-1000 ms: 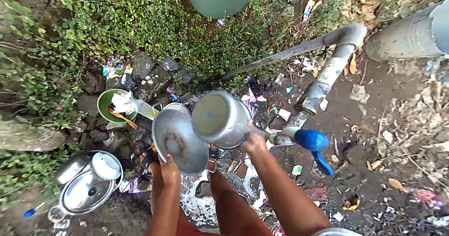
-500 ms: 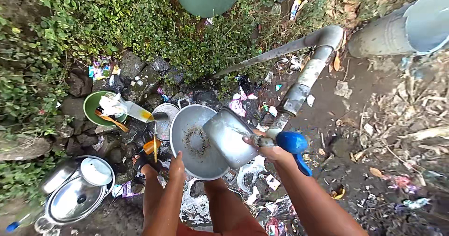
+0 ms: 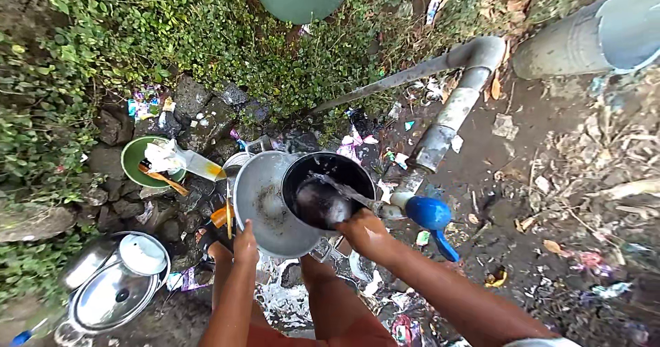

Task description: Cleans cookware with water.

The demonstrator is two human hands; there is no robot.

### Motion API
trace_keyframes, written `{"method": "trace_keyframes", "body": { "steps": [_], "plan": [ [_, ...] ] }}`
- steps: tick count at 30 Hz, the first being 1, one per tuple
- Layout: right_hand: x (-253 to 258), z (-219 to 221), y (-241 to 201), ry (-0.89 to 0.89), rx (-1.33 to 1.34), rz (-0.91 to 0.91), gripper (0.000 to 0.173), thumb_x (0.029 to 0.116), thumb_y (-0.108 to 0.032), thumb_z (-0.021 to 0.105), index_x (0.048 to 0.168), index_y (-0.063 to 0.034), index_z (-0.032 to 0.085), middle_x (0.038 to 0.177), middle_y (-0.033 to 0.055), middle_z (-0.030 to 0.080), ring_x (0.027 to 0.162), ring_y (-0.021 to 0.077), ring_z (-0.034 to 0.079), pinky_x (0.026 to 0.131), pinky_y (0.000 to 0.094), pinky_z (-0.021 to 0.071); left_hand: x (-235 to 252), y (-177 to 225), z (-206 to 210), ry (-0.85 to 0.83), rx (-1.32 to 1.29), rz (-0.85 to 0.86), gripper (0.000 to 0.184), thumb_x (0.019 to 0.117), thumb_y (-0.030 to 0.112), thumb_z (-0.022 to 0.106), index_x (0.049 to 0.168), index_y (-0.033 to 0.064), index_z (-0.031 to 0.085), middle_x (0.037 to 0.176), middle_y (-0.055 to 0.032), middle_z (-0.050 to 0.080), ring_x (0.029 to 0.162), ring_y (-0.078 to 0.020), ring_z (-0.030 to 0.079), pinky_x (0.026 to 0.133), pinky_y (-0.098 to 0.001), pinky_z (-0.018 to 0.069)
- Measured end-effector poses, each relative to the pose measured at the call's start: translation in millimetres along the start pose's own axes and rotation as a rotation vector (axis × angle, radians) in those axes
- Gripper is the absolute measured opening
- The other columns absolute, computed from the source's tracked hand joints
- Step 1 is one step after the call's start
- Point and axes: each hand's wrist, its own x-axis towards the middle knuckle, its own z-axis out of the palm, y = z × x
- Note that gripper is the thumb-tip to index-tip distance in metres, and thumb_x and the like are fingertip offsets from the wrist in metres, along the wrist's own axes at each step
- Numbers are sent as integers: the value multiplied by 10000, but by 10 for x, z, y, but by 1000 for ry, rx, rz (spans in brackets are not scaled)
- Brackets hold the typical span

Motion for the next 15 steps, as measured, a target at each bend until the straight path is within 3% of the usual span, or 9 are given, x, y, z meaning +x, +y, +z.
{"method": "trace_keyframes", "body": {
  "steps": [3, 5, 7, 11, 13, 15],
  "plan": [
    [381, -216, -20, -141, 19, 207, 305, 1054, -107, 470, 1278, -36, 664, 1232, 289, 665, 1228, 496, 592, 1078, 696, 392, -14, -10, 94, -15, -38, -5, 500, 1116, 294, 419, 1527, 10, 391, 1517, -214, 477, 1392, -293, 482, 1146, -485, 398],
    [607, -408, -165, -275, -57, 241, 388, 1044, -32, 421, 1378, -74, 613, 1332, 279, 621, 1304, 484, 536, 1135, 661, 332, -37, -5, 185, -14, -69, -11, 507, 1118, 299, 410, 1538, 18, 373, 1535, -211, 457, 1408, -293, 464, 1153, -492, 387],
    [546, -375, -237, -290, -99, 178, 476, 1020, 22, 422, 1440, -128, 589, 1318, 277, 632, 1294, 483, 549, 1116, 653, 364, -35, -25, 175, -8, -77, -31, 513, 1117, 307, 410, 1539, 19, 374, 1540, -212, 452, 1418, -299, 454, 1157, -502, 379],
    [33, 176, 164, 268, -78, -96, 444, 919, 60, 547, 1242, -171, 746, 1019, 161, 771, 953, 383, 738, 905, 596, 533, 24, -17, -3, 37, -116, -60, 508, 1113, 310, 425, 1529, 21, 391, 1512, -212, 481, 1383, -305, 490, 1125, -510, 417],
    [-45, 303, 365, 431, -9, -134, 404, 921, 65, 561, 1210, -136, 759, 1051, 144, 778, 1014, 371, 744, 908, 580, 562, 20, 15, -66, 95, -143, -60, 498, 1105, 292, 453, 1521, 25, 402, 1490, -213, 501, 1359, -307, 508, 1106, -508, 429],
    [91, 316, 440, 500, 38, -122, 372, 951, 27, 553, 1222, -130, 753, 1119, 131, 769, 1108, 356, 719, 981, 593, 520, 34, 27, -57, 107, -142, -47, 510, 1106, 284, 452, 1542, 30, 373, 1529, -208, 464, 1402, -307, 470, 1142, -507, 396]
  ]
}}
